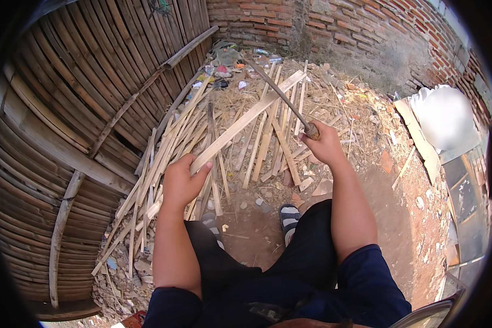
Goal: The person uses a blade to shave thin layers off a wooden strip.
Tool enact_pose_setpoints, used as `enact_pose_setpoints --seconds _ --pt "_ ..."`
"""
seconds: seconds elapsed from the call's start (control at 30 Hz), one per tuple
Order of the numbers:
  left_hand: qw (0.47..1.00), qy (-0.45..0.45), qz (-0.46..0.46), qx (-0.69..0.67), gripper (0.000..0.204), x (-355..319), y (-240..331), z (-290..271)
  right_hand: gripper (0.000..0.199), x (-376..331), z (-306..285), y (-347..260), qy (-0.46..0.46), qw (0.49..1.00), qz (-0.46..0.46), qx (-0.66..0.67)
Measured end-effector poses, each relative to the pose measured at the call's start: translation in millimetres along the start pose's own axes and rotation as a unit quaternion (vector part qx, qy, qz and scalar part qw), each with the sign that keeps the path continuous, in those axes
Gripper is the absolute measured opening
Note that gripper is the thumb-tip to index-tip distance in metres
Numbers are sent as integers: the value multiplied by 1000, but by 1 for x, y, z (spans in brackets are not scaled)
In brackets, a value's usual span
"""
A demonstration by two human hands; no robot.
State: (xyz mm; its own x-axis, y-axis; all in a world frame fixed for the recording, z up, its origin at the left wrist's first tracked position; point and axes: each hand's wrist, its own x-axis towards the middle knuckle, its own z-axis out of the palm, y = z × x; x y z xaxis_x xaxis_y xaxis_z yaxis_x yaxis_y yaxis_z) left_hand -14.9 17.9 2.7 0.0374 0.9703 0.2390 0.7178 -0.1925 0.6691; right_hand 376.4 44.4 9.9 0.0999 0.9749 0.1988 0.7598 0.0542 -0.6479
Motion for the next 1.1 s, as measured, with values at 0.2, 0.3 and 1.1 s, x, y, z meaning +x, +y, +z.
enact_pose_setpoints --seconds 0.2,0.3,1.1 --pt "999 -39 7 -17 41 1 4 4 28 -18 14 -16 -56 991 -115 -38" --pt "998 -8 60 -13 41 0 -5 12 27 -21 30 -32 -136 968 -190 -95" --pt "997 -69 -1 -16 47 -1 5 0 32 -5 20 -13 -96 992 -82 -10"
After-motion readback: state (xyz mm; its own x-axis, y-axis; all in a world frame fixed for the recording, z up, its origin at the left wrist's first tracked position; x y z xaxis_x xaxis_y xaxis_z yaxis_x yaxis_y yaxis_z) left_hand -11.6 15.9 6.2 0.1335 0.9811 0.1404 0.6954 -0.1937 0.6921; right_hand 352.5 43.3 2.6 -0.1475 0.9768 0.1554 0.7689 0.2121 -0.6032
